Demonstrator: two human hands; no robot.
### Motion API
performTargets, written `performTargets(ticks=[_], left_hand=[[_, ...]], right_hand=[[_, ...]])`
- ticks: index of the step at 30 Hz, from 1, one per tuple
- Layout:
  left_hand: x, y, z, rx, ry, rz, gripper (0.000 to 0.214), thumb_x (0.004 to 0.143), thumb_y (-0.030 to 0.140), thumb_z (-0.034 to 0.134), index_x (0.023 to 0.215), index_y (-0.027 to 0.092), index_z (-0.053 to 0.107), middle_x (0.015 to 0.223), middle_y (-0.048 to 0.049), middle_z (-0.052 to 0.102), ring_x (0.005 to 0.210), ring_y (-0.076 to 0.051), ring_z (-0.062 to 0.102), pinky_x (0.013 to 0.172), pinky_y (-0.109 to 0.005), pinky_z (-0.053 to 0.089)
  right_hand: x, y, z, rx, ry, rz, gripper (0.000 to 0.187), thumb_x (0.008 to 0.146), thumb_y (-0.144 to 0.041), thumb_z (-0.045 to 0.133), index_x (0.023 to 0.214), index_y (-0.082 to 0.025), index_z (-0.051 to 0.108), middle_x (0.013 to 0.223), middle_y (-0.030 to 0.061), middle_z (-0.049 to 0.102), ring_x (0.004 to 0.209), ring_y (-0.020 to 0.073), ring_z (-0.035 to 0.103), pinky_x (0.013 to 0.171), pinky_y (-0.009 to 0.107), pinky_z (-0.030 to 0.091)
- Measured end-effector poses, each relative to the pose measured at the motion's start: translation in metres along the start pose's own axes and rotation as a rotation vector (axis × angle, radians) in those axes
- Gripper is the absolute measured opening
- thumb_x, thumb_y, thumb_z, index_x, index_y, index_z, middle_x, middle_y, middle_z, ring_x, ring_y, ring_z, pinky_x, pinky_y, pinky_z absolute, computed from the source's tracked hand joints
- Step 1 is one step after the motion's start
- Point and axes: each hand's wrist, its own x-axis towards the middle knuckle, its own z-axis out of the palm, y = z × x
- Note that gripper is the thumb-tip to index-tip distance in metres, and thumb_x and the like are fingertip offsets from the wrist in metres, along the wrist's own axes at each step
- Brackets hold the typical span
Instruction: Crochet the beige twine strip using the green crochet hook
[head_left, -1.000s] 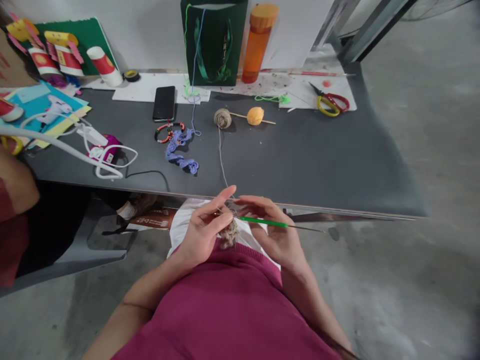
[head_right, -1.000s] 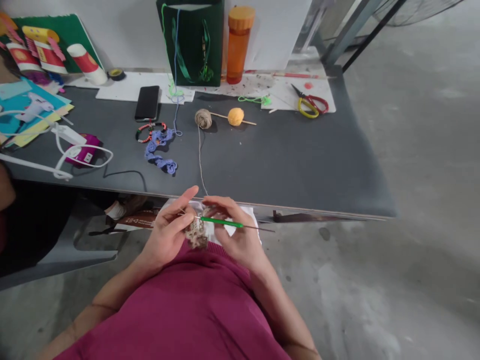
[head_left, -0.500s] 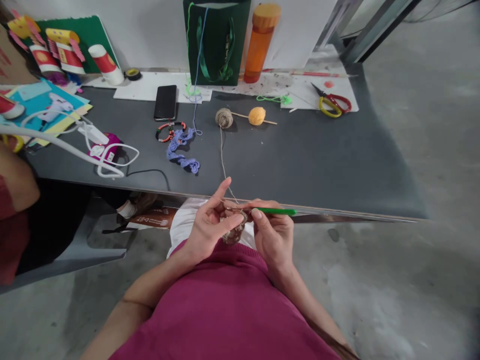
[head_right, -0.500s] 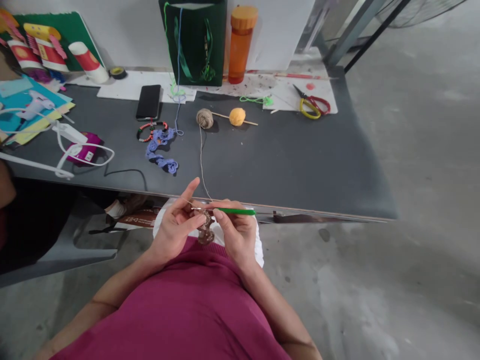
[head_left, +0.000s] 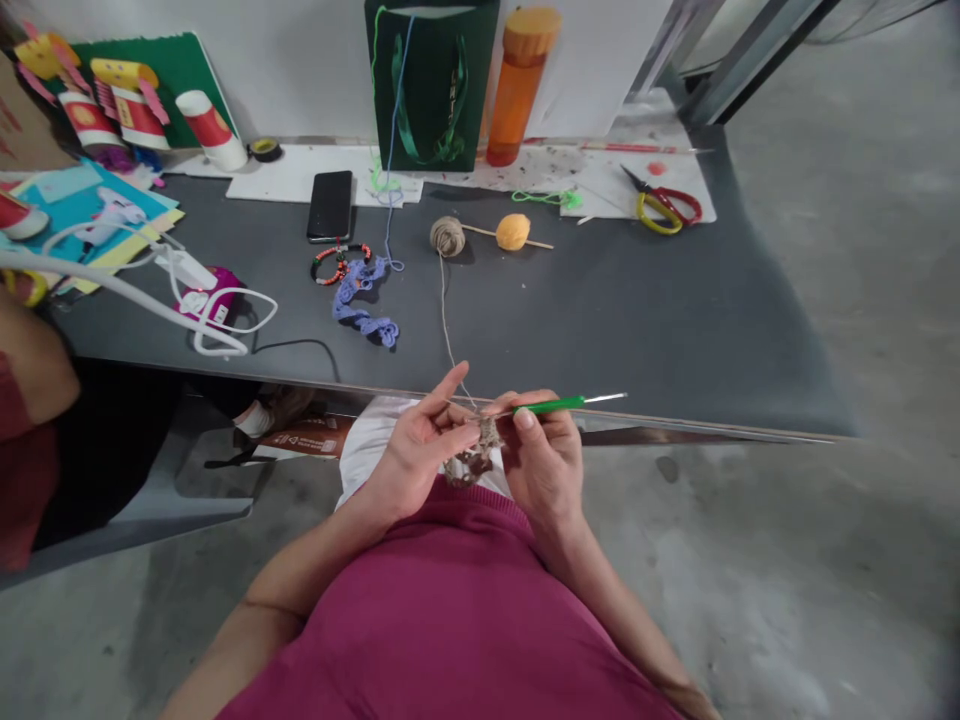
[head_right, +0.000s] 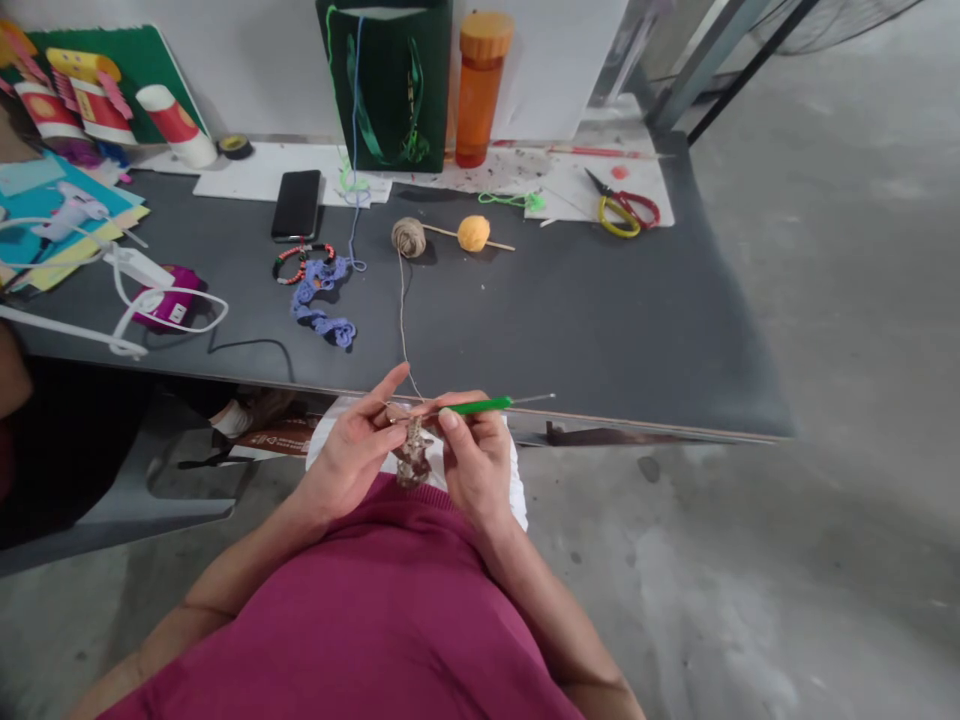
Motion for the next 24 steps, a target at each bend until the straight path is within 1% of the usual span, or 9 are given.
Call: performTargets(ticks=[4,7,10,13,15,17,20,22,24], left_hand=[[0.000,0.003,-0.003,-0.067,-0.041,-0.031,0.060,0.072,0.022,0.087,0.130,0.025,0.071,0.071,0.0054,0.062,0.068,-0.008,0.053,0.069,-0.023,0.042],[-0.002,0.005,-0.005,-0.079,-0.055,-0.020,0.059,0.074,0.025,0.086,0.131,0.028,0.071,0.074,0.0049,0.064,0.065,-0.007,0.052,0.065,-0.023,0.042],[-0.003,0.005,-0.005,0.008,-0.003,0.051,0.060,0.075,0.024,0.086,0.132,0.028,0.070,0.074,0.0050,0.064,0.065,-0.007,0.052,0.064,-0.022,0.042],[-0.004,0.004,-0.004,0.077,0.053,0.129,0.063,0.073,0.022,0.088,0.133,0.028,0.070,0.072,0.0056,0.065,0.067,-0.007,0.054,0.067,-0.021,0.044],[-0.004,0.003,-0.003,0.057,0.055,0.117,0.065,0.073,0.022,0.088,0.135,0.028,0.068,0.071,0.0060,0.065,0.067,-0.007,0.056,0.068,-0.021,0.046],[-0.003,0.003,-0.003,0.007,0.019,0.049,0.068,0.072,0.022,0.088,0.136,0.027,0.067,0.068,0.0064,0.064,0.065,-0.008,0.057,0.067,-0.022,0.048],[-0.002,0.004,-0.005,-0.069,-0.047,-0.104,0.070,0.070,0.022,0.089,0.137,0.023,0.067,0.064,0.0066,0.061,0.061,-0.008,0.057,0.065,-0.022,0.048],[-0.001,0.005,-0.007,-0.111,-0.054,-0.183,0.070,0.069,0.022,0.089,0.135,0.022,0.067,0.064,0.0062,0.061,0.061,-0.008,0.057,0.064,-0.021,0.048],[-0.001,0.007,-0.008,-0.142,-0.037,-0.215,0.068,0.069,0.021,0.090,0.134,0.021,0.068,0.065,0.0059,0.062,0.061,-0.008,0.057,0.063,-0.020,0.048]], right_hand=[[0.004,-0.002,-0.006,-0.047,-0.040,-0.012,0.018,0.089,-0.045,0.073,0.090,-0.028,0.068,0.075,-0.0019,0.078,0.069,0.0160,0.074,0.063,0.029,0.061],[0.004,-0.008,-0.010,-0.174,-0.104,-0.073,0.013,0.097,-0.040,0.064,0.095,-0.028,0.065,0.078,-0.0015,0.078,0.070,0.0160,0.073,0.064,0.030,0.059],[0.004,-0.017,-0.013,-0.390,-0.209,-0.263,0.007,0.102,-0.029,0.057,0.103,-0.029,0.064,0.086,-0.0001,0.079,0.080,0.0169,0.073,0.071,0.033,0.058],[0.004,-0.024,-0.013,-0.670,-0.312,-0.522,0.018,0.099,-0.017,0.058,0.109,-0.029,0.067,0.093,0.0018,0.080,0.086,0.0182,0.072,0.075,0.036,0.057],[0.004,-0.025,-0.011,-0.783,-0.320,-0.664,0.024,0.096,-0.013,0.061,0.112,-0.029,0.069,0.096,0.0027,0.081,0.085,0.0187,0.073,0.072,0.036,0.057],[0.002,-0.022,-0.008,-0.811,-0.279,-0.748,0.029,0.094,-0.011,0.064,0.115,-0.030,0.071,0.098,0.0036,0.081,0.084,0.0194,0.074,0.068,0.036,0.058],[-0.003,-0.017,-0.009,-0.783,-0.241,-0.755,0.037,0.091,-0.008,0.067,0.119,-0.031,0.071,0.103,0.0034,0.082,0.084,0.0198,0.077,0.067,0.036,0.059],[-0.008,-0.014,-0.012,-0.747,-0.222,-0.683,0.038,0.091,-0.007,0.067,0.120,-0.031,0.071,0.102,0.0027,0.083,0.081,0.0191,0.078,0.067,0.035,0.060],[-0.012,-0.012,-0.014,-0.695,-0.150,-0.562,0.032,0.093,-0.011,0.066,0.117,-0.030,0.072,0.099,0.0019,0.083,0.078,0.0185,0.078,0.067,0.034,0.061]])
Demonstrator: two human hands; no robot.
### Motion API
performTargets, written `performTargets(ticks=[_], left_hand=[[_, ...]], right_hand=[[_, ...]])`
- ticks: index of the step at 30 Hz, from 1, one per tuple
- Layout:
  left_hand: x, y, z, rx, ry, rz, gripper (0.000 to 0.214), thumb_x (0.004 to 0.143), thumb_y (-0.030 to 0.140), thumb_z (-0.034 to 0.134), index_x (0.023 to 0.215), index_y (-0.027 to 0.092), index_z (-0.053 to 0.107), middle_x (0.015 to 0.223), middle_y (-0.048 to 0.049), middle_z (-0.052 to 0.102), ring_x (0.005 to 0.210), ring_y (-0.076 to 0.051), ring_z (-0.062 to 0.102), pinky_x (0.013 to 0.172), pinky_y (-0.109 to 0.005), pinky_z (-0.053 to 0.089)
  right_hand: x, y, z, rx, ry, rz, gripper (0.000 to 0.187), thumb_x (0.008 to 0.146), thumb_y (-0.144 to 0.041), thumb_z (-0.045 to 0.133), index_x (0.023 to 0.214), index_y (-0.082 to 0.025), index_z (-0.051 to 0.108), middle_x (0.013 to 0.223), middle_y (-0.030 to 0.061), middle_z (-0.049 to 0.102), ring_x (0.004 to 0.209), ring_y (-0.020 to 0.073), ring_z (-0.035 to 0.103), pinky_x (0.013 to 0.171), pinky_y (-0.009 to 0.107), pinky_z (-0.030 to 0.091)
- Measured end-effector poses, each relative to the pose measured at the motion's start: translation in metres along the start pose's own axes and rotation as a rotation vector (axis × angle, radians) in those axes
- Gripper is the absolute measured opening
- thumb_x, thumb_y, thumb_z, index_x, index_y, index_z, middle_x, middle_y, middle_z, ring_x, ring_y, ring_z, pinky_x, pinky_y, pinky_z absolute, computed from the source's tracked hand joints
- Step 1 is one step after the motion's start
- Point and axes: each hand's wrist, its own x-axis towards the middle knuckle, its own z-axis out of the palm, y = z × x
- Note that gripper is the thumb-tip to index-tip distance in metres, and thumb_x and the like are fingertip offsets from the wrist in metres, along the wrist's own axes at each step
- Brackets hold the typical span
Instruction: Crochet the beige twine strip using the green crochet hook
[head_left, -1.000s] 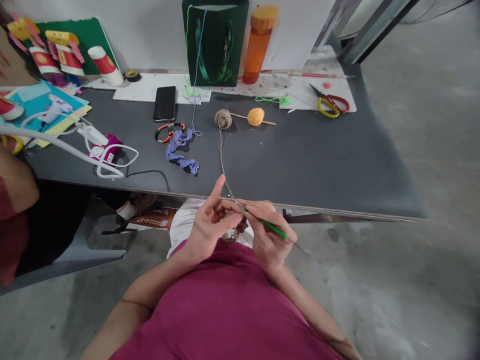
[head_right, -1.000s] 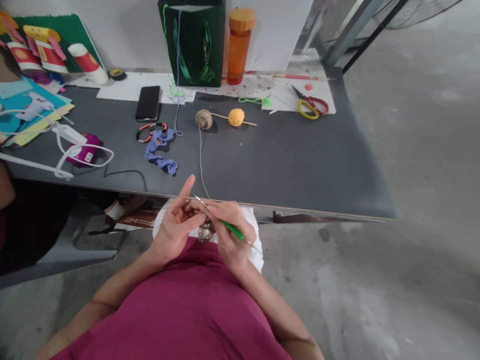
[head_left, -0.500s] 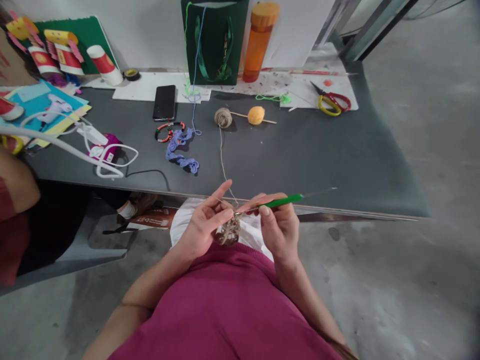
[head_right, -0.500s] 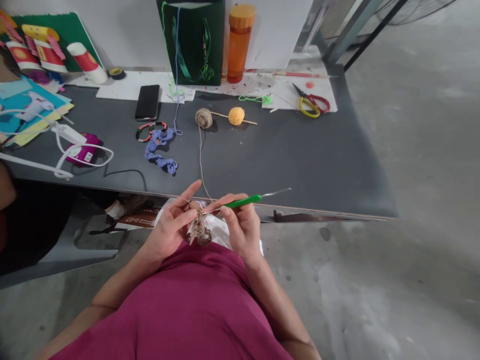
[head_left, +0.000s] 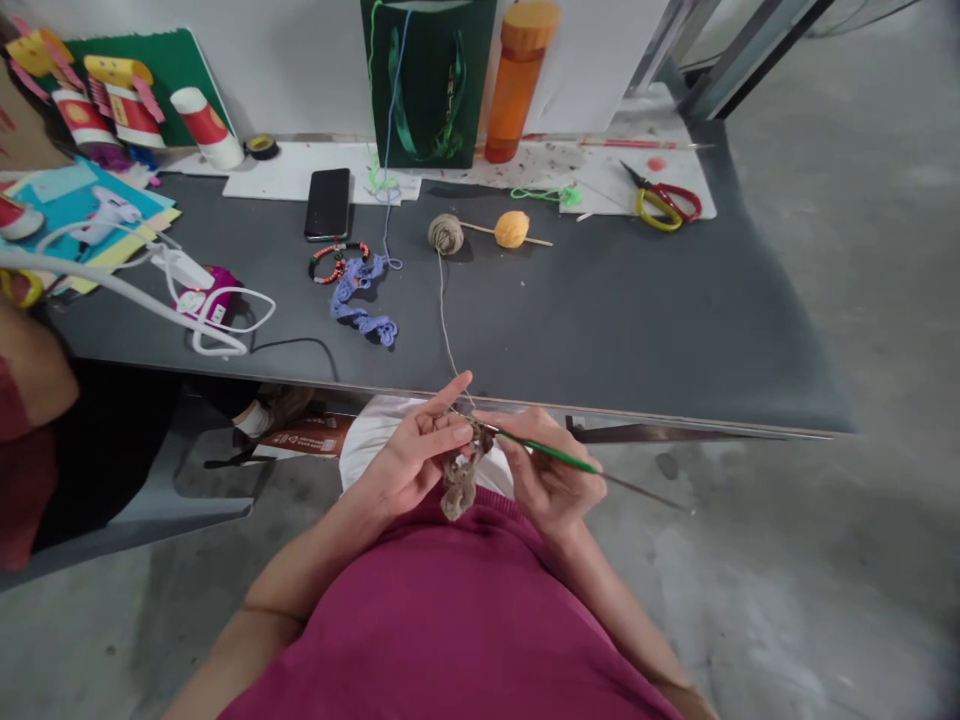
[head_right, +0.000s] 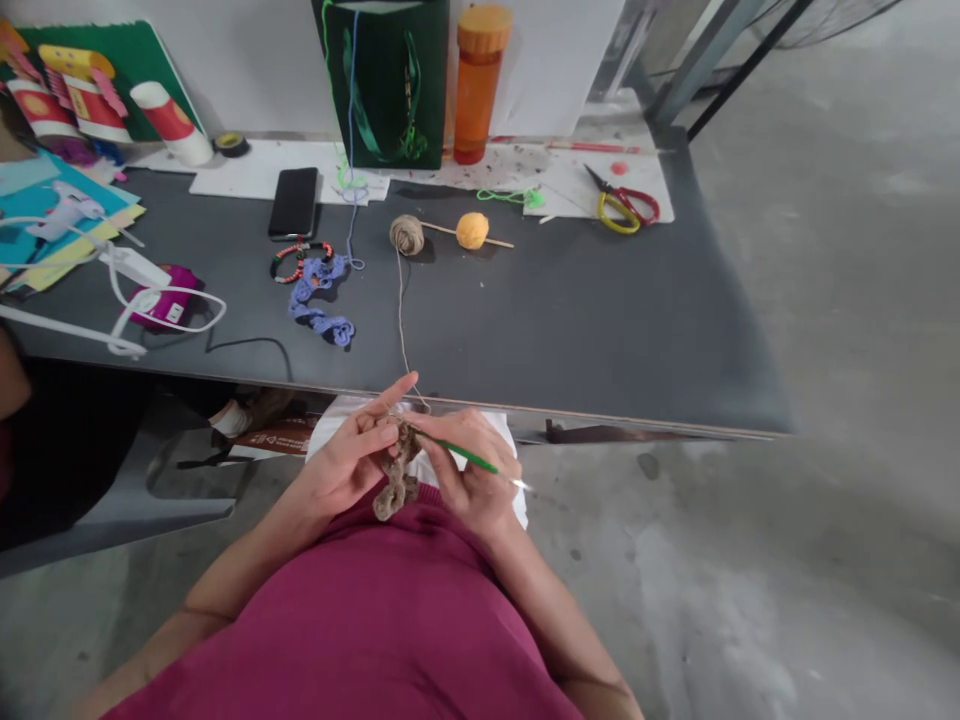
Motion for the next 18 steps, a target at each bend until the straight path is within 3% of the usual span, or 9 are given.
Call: performTargets(ticks=[5,9,13,15,18], left_hand=[[-0.001,0.002,0.001,-0.016,-0.023,-0.026,0.055,0.070,0.018,0.087,0.124,0.021,0.074,0.064,0.0060,0.060,0.059,-0.007,0.056,0.059,-0.020,0.046],[-0.001,-0.001,0.003,-0.042,-0.072,0.005,0.051,0.069,0.020,0.089,0.118,0.025,0.078,0.072,0.0044,0.066,0.074,-0.011,0.065,0.076,-0.025,0.051],[-0.001,-0.006,0.005,0.054,-0.074,0.109,0.056,0.069,0.016,0.088,0.122,0.030,0.076,0.090,0.0015,0.076,0.084,-0.013,0.066,0.087,-0.030,0.050],[0.000,-0.008,0.006,0.111,-0.041,0.193,0.053,0.071,0.019,0.088,0.122,0.030,0.076,0.089,0.0014,0.076,0.084,-0.013,0.065,0.086,-0.029,0.050],[0.000,-0.010,0.006,0.141,0.018,0.259,0.050,0.074,0.023,0.087,0.122,0.030,0.076,0.084,0.0028,0.073,0.079,-0.011,0.063,0.081,-0.025,0.050]], right_hand=[[0.001,-0.003,0.001,0.226,0.163,0.418,0.006,0.094,-0.029,0.069,0.097,-0.026,0.073,0.079,-0.0008,0.080,0.060,0.0149,0.073,0.053,0.027,0.056],[0.005,-0.002,0.008,0.555,0.141,0.630,0.016,0.091,-0.042,0.071,0.092,-0.026,0.070,0.064,-0.0040,0.075,0.048,0.0141,0.067,0.049,0.027,0.056],[0.000,0.000,0.014,0.430,0.144,0.548,0.009,0.089,-0.036,0.074,0.091,-0.028,0.074,0.080,-0.0013,0.080,0.067,0.0158,0.075,0.060,0.028,0.061],[-0.001,-0.002,0.014,0.297,0.122,0.457,0.005,0.092,-0.031,0.071,0.093,-0.028,0.076,0.086,0.0004,0.082,0.078,0.0180,0.078,0.068,0.031,0.063],[0.000,-0.003,0.012,0.137,0.038,0.255,0.014,0.095,-0.021,0.065,0.102,-0.028,0.075,0.092,0.0020,0.083,0.082,0.0200,0.078,0.071,0.036,0.063]])
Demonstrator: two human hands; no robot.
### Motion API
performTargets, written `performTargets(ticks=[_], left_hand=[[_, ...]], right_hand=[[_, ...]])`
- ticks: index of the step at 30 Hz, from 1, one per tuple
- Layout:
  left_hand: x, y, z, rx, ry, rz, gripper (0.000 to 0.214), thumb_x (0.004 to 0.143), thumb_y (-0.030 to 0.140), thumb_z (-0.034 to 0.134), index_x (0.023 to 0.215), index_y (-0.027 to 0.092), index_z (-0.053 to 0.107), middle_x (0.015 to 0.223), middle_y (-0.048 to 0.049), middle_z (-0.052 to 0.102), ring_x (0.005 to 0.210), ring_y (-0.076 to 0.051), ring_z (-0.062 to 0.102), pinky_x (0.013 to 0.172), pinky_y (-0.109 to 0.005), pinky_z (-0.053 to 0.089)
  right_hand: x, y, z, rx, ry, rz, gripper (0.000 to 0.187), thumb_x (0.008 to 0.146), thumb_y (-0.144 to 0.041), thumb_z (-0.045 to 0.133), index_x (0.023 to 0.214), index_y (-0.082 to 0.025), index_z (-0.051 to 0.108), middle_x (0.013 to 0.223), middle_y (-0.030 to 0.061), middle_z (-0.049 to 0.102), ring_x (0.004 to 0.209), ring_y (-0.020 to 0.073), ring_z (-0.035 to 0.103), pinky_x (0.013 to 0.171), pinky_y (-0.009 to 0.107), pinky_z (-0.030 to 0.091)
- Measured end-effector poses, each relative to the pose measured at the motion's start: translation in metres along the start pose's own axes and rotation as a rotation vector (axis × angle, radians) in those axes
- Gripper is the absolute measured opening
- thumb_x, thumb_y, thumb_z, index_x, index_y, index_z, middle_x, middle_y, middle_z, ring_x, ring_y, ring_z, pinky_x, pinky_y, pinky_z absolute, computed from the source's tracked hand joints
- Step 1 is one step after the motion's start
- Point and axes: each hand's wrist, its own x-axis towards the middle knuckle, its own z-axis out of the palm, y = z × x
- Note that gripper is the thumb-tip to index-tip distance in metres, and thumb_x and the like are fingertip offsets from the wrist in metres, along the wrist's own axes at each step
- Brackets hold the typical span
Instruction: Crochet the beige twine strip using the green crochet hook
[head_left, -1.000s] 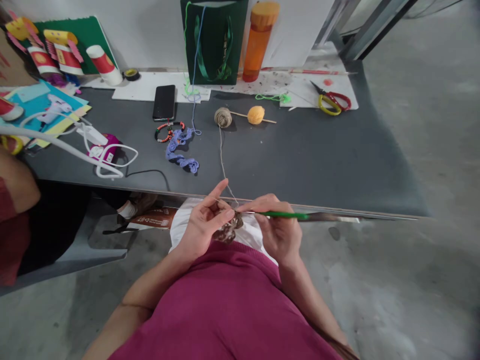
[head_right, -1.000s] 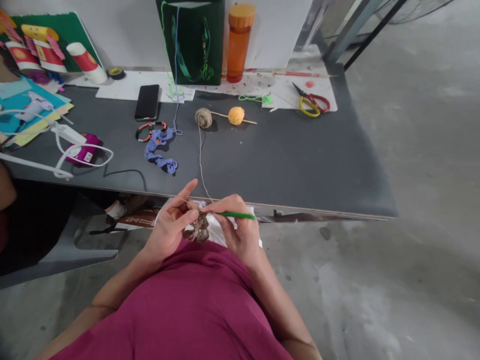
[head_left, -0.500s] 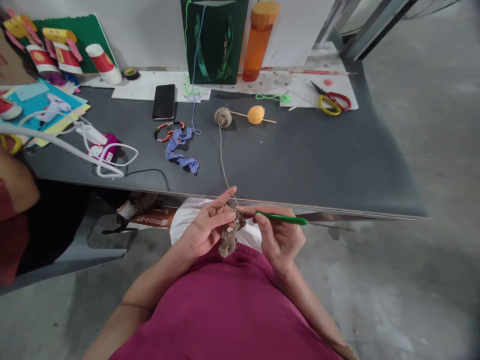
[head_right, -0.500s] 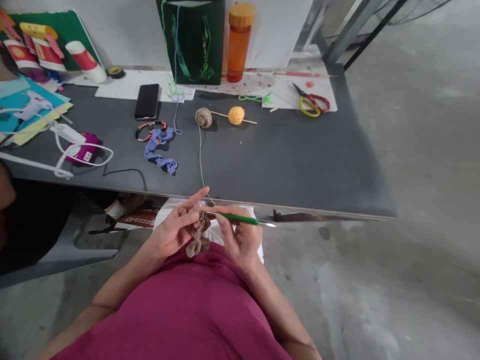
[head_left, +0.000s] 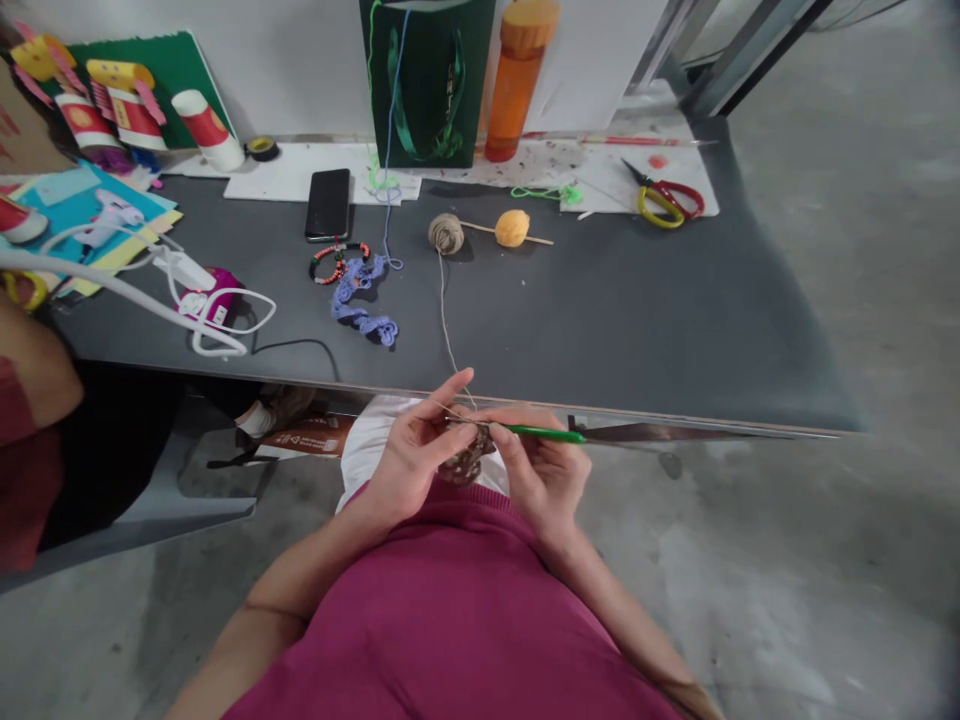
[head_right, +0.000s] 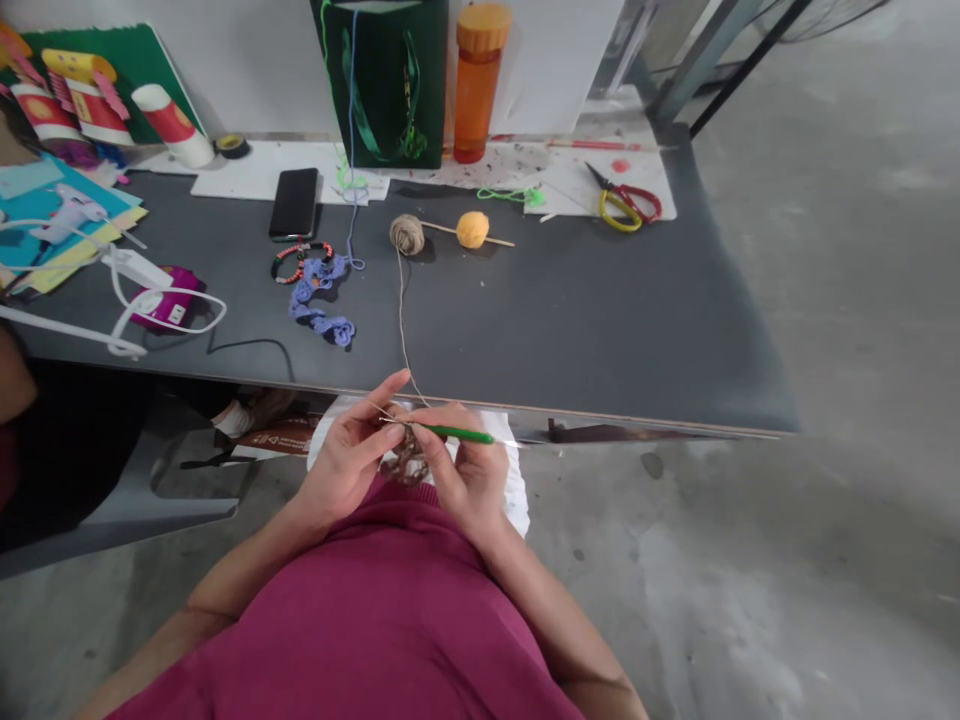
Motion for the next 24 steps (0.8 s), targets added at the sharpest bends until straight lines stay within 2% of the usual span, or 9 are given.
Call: performTargets(ticks=[2,4,6,8,10,13,18,24], left_hand=[[0.000,0.000,0.000,-0.006,0.031,-0.002,0.052,0.073,0.023,0.088,0.124,0.028,0.075,0.082,0.0031,0.072,0.074,-0.009,0.062,0.075,-0.023,0.050],[0.000,0.000,0.001,-0.027,0.057,-0.011,0.057,0.071,0.021,0.089,0.126,0.026,0.074,0.076,0.0039,0.070,0.070,-0.008,0.060,0.072,-0.022,0.049],[0.000,0.000,0.001,-0.063,0.063,-0.048,0.060,0.070,0.019,0.089,0.128,0.024,0.073,0.072,0.0051,0.066,0.067,-0.007,0.059,0.069,-0.021,0.047],[-0.001,0.001,0.001,-0.104,0.040,-0.111,0.062,0.070,0.019,0.089,0.129,0.025,0.072,0.070,0.0056,0.065,0.064,-0.007,0.057,0.065,-0.021,0.046],[0.000,0.003,0.000,-0.132,0.020,-0.151,0.064,0.070,0.018,0.089,0.131,0.025,0.071,0.070,0.0059,0.064,0.062,-0.006,0.056,0.064,-0.020,0.045],[0.000,0.006,-0.001,-0.124,0.019,-0.154,0.066,0.069,0.016,0.088,0.132,0.024,0.070,0.069,0.0065,0.063,0.061,-0.006,0.054,0.064,-0.020,0.045],[0.000,0.010,-0.002,-0.118,-0.004,-0.126,0.057,0.068,0.014,0.089,0.122,0.024,0.076,0.070,0.0048,0.066,0.063,-0.007,0.056,0.065,-0.020,0.046],[0.000,0.008,-0.005,-0.084,-0.023,-0.137,0.051,0.068,0.017,0.089,0.117,0.024,0.078,0.074,0.0019,0.071,0.067,-0.010,0.062,0.070,-0.024,0.049]], right_hand=[[0.001,0.001,-0.001,-0.102,-0.033,-0.180,0.026,0.093,-0.014,0.065,0.111,-0.031,0.074,0.097,0.0024,0.083,0.082,0.0212,0.078,0.070,0.038,0.063],[0.000,0.004,-0.001,-0.180,-0.001,-0.322,0.036,0.089,-0.010,0.068,0.116,-0.034,0.072,0.102,0.0023,0.082,0.083,0.0218,0.078,0.069,0.039,0.062],[-0.002,0.006,0.000,-0.183,0.050,-0.357,0.038,0.087,-0.009,0.071,0.115,-0.035,0.073,0.103,0.0011,0.082,0.082,0.0204,0.077,0.067,0.037,0.062],[-0.003,0.006,0.003,-0.103,0.098,-0.262,0.031,0.088,-0.010,0.071,0.107,-0.033,0.076,0.099,0.0001,0.081,0.082,0.0185,0.076,0.068,0.035,0.062],[-0.005,0.004,0.005,0.000,0.143,-0.093,0.019,0.090,-0.014,0.069,0.100,-0.029,0.076,0.091,0.0001,0.081,0.079,0.0178,0.076,0.068,0.033,0.062],[-0.006,0.001,0.006,0.064,0.203,0.100,0.007,0.093,-0.024,0.068,0.095,-0.026,0.075,0.083,0.0010,0.081,0.069,0.0170,0.075,0.062,0.031,0.061],[-0.006,0.001,0.004,0.156,0.227,0.171,0.007,0.098,-0.033,0.063,0.098,-0.027,0.067,0.072,-0.0020,0.077,0.054,0.0146,0.069,0.048,0.028,0.053],[0.000,0.004,0.000,0.332,0.133,0.275,0.010,0.101,-0.038,0.054,0.098,-0.030,0.060,0.064,-0.0045,0.072,0.056,0.0182,0.073,0.057,0.034,0.058]])
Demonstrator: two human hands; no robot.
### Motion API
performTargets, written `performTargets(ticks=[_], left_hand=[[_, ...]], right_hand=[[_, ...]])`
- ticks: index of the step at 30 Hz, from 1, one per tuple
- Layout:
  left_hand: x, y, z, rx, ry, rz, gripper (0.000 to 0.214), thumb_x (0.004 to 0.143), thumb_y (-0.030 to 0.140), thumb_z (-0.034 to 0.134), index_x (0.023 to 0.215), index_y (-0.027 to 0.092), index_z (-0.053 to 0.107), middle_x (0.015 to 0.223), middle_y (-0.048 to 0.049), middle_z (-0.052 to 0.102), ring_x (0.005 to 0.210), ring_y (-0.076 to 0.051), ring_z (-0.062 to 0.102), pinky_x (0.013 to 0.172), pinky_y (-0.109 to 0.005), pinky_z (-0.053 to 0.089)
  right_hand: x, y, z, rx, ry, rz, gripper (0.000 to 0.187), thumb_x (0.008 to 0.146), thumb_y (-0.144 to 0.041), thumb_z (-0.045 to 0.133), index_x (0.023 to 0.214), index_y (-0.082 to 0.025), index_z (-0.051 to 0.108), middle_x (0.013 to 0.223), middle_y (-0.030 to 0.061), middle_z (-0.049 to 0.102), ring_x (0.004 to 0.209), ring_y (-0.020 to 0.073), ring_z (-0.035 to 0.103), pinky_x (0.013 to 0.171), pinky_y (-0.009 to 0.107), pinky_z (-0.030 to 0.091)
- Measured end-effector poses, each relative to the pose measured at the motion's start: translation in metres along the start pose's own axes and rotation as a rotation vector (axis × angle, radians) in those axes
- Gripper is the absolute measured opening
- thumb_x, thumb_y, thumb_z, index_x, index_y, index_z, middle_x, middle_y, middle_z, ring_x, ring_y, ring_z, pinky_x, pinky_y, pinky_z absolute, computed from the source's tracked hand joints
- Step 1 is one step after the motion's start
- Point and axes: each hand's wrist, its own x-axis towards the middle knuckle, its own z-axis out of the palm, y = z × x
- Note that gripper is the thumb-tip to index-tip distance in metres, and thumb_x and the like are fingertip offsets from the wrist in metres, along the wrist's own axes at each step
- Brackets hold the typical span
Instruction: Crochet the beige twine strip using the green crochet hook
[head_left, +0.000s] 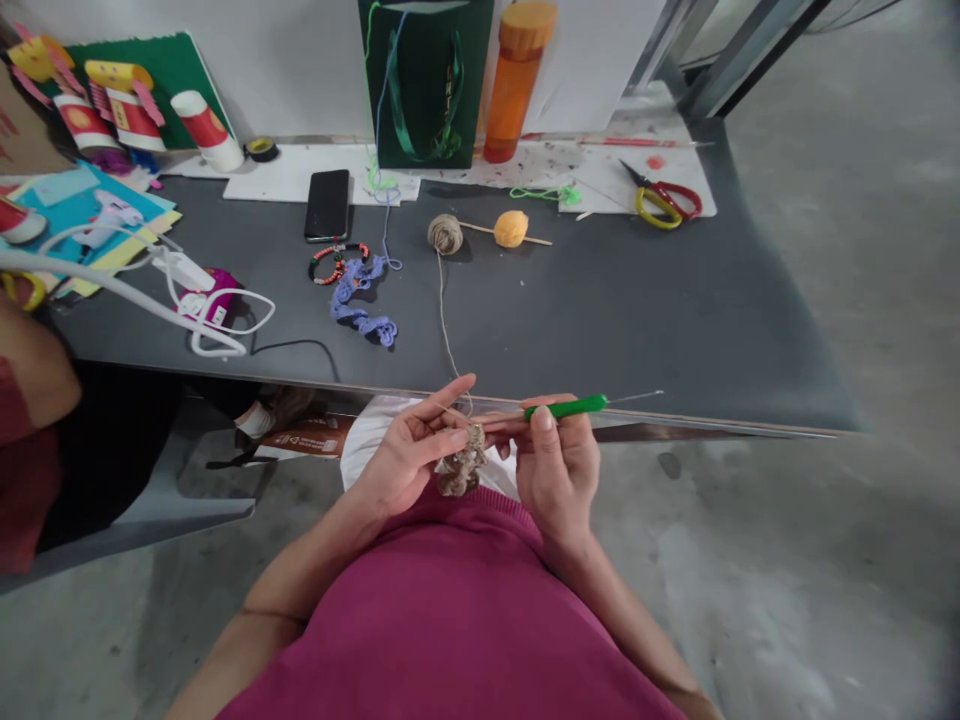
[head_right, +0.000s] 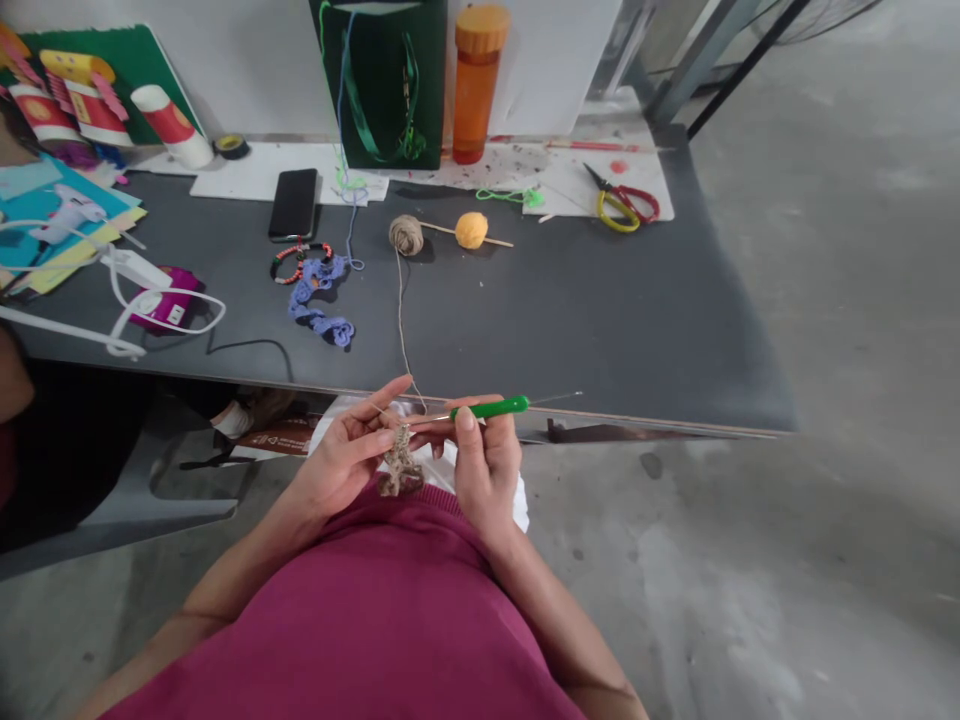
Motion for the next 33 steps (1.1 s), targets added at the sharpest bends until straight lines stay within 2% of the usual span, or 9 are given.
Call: performTargets(ticks=[4,7,13,15,17,22,26,29,33], left_hand=[[0.000,-0.004,0.000,0.036,-0.030,0.030,0.051,0.069,0.020,0.089,0.118,0.026,0.078,0.076,0.0017,0.071,0.073,-0.012,0.065,0.078,-0.027,0.051],[0.000,-0.006,0.002,0.085,-0.005,0.058,0.055,0.068,0.019,0.089,0.120,0.030,0.077,0.082,0.0019,0.073,0.075,-0.011,0.062,0.076,-0.026,0.049],[0.002,-0.009,0.005,0.055,0.057,0.133,0.051,0.069,0.024,0.090,0.118,0.030,0.078,0.082,0.0026,0.072,0.078,-0.010,0.060,0.079,-0.026,0.048],[0.002,-0.008,0.005,0.032,0.075,0.127,0.055,0.068,0.022,0.090,0.122,0.028,0.076,0.077,0.0035,0.069,0.073,-0.009,0.059,0.076,-0.025,0.048],[0.002,-0.007,0.005,-0.001,0.065,0.086,0.057,0.068,0.020,0.090,0.123,0.025,0.075,0.071,0.0052,0.065,0.068,-0.008,0.057,0.073,-0.024,0.047],[0.003,-0.005,0.001,-0.052,0.032,-0.041,0.058,0.067,0.018,0.091,0.122,0.025,0.076,0.071,0.0053,0.064,0.065,-0.007,0.055,0.069,-0.023,0.045],[0.003,-0.005,-0.004,-0.033,0.044,-0.033,0.058,0.067,0.018,0.090,0.123,0.027,0.076,0.078,0.0034,0.069,0.073,-0.010,0.060,0.078,-0.026,0.047],[0.003,-0.005,-0.006,-0.014,0.021,-0.046,0.055,0.069,0.018,0.088,0.122,0.028,0.077,0.082,0.0016,0.071,0.076,-0.012,0.062,0.084,-0.030,0.049],[0.002,-0.001,-0.005,-0.036,-0.049,-0.108,0.048,0.068,0.019,0.086,0.115,0.025,0.080,0.081,-0.0003,0.074,0.074,-0.012,0.063,0.082,-0.030,0.050]], right_hand=[[0.000,0.007,-0.002,0.092,-0.077,0.096,0.010,0.101,-0.037,0.055,0.099,-0.031,0.063,0.067,-0.0055,0.074,0.054,0.0164,0.070,0.058,0.033,0.058],[-0.003,0.012,0.000,0.018,-0.041,0.027,0.008,0.096,-0.035,0.065,0.096,-0.028,0.068,0.079,-0.0019,0.078,0.065,0.0162,0.073,0.060,0.030,0.059],[-0.001,0.002,0.001,-0.315,-0.134,-0.339,0.015,0.096,-0.022,0.064,0.104,-0.031,0.075,0.095,0.0022,0.083,0.085,0.0216,0.079,0.074,0.038,0.064],[0.001,0.000,0.000,-0.400,-0.176,-0.502,0.024,0.092,-0.017,0.068,0.108,-0.034,0.075,0.101,0.0015,0.083,0.086,0.0227,0.079,0.073,0.039,0.064],[0.001,0.000,0.001,-0.423,-0.170,-0.559,0.027,0.090,-0.014,0.070,0.107,-0.034,0.076,0.102,0.0016,0.083,0.084,0.0220,0.079,0.069,0.038,0.063],[-0.005,0.002,0.003,-0.302,-0.018,-0.301,0.012,0.093,-0.021,0.068,0.096,-0.028,0.077,0.086,0.0017,0.081,0.075,0.0193,0.076,0.067,0.034,0.063],[-0.008,0.001,0.000,-0.354,0.031,-0.232,0.008,0.094,-0.025,0.067,0.095,-0.026,0.074,0.075,-0.0009,0.077,0.062,0.0152,0.070,0.058,0.029,0.058],[-0.005,-0.002,0.000,-0.296,0.036,-0.188,0.008,0.097,-0.029,0.063,0.096,-0.027,0.070,0.069,-0.0030,0.073,0.053,0.0130,0.064,0.051,0.027,0.053],[0.003,-0.004,0.000,-0.007,-0.062,0.028,0.013,0.099,-0.039,0.059,0.096,-0.027,0.062,0.066,-0.0036,0.074,0.046,0.0142,0.065,0.045,0.027,0.050]])
